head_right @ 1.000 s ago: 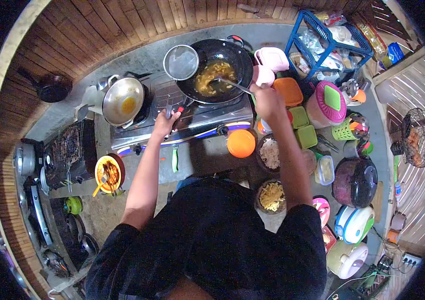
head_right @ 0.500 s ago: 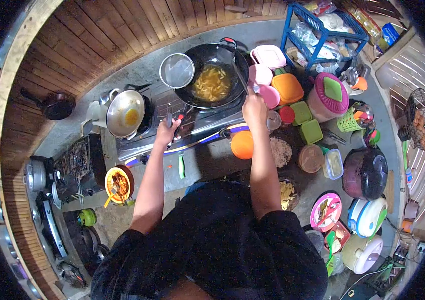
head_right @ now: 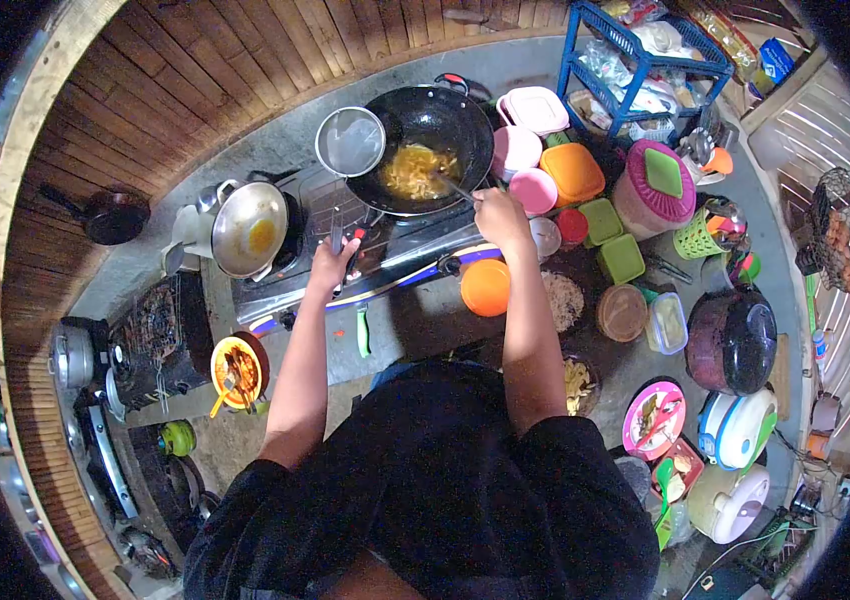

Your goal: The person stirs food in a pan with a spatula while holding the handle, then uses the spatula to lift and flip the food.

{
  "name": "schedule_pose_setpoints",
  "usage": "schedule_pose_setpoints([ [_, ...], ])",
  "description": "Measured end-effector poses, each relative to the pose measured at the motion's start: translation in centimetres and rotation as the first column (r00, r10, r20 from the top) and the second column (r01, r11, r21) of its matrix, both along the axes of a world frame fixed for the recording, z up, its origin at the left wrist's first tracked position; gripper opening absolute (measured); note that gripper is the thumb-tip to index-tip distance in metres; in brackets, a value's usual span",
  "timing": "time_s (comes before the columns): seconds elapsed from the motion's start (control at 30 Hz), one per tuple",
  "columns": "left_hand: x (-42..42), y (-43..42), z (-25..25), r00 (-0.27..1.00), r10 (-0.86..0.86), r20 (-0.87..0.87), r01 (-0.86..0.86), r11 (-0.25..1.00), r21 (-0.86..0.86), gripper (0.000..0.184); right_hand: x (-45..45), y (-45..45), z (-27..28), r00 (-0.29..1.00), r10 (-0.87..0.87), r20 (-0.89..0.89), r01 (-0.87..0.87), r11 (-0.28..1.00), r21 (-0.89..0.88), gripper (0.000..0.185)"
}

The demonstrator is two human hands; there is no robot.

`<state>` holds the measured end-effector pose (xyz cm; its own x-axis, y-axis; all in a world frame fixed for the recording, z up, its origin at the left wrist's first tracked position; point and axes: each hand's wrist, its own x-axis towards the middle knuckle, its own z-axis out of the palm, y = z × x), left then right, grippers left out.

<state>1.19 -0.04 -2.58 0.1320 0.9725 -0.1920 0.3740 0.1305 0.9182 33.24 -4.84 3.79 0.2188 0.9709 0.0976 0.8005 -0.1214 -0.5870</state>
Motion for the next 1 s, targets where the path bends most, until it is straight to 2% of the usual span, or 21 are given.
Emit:
schedule_pose_setpoints([
  [0.07,0.0,0.0,0.1,1.0,0.003,-0.009,-0.003,1.0,-0.019,0.031,0.1,0.2,-0.1,0.988,0.082,-0.133,-0.098,0.989,-0.115,0.026],
  [0.17,0.1,-0.1,0.7,1.0,0.005,-0.026,-0.006,0.999,-0.042,0.031,0.1,-0.1,-0.9,0.984,0.126,-0.123,-0.136,0.988,-0.074,0.027],
  [0.3,0.1,-0.2,1.3,0.998,-0.001,-0.062,-0.004,0.997,-0.078,0.029,-0.3,-1.1,1.7,0.98,0.076,-0.181,-0.096,0.99,-0.102,0.028],
  [0.37,0.2,-0.2,1.3,0.998,0.002,-0.056,-0.007,0.997,-0.082,0.029,-0.3,-1.6,3.6,0.992,0.036,-0.122,-0.048,0.994,-0.095,0.03],
  [0.4,0.3,-0.3,1.6,0.999,0.007,-0.05,-0.011,0.996,-0.084,0.029,-0.2,-1.7,3.6,0.996,0.055,-0.066,-0.054,0.998,0.021,0.029],
  [0.43,0.4,-0.4,1.9,0.999,0.006,-0.049,-0.01,0.996,-0.084,0.029,-0.1,-1.6,3.7,0.996,0.054,-0.065,-0.053,0.998,0.02,0.029],
  [0.5,0.5,-0.5,2.5,0.994,-0.013,-0.111,0.005,0.997,-0.076,0.029,0.0,-1.5,4.2,0.997,-0.07,0.045,0.073,0.996,-0.058,0.029],
  [0.53,0.4,-0.4,2.2,0.994,-0.013,-0.111,0.005,0.997,-0.075,0.029,0.3,-1.3,3.4,0.994,-0.085,0.071,0.081,0.995,0.055,0.028],
  [0.57,0.3,-0.3,1.9,0.997,-0.01,-0.08,0.004,0.997,-0.072,0.029,0.4,-1.1,3.1,0.994,-0.084,0.071,0.08,0.995,0.056,0.028],
  [0.63,0.2,-0.2,1.5,0.999,-0.006,-0.049,0.003,0.998,-0.068,0.029,0.8,-0.4,2.4,0.965,-0.18,0.193,0.161,0.981,0.11,0.025],
  [0.77,0.1,0.0,0.7,0.999,0.011,-0.034,-0.013,0.998,-0.067,0.029,1.8,0.1,1.7,0.929,-0.211,0.305,0.152,0.967,0.206,0.019],
  [0.8,0.2,0.0,1.0,0.999,0.015,-0.04,-0.018,0.997,-0.072,0.028,2.2,0.1,1.5,0.928,-0.21,0.307,0.151,0.967,0.205,0.019],
  [0.87,0.3,-0.2,1.5,0.999,0.011,-0.04,-0.014,0.997,-0.071,0.027,3.3,0.0,0.9,0.935,-0.114,0.337,0.11,0.993,0.029,0.018],
  [1.0,0.4,-0.3,1.5,0.999,0.016,-0.046,-0.019,0.998,-0.063,0.025,4.3,-0.2,1.2,0.97,-0.04,0.241,0.047,0.999,-0.026,0.023],
])
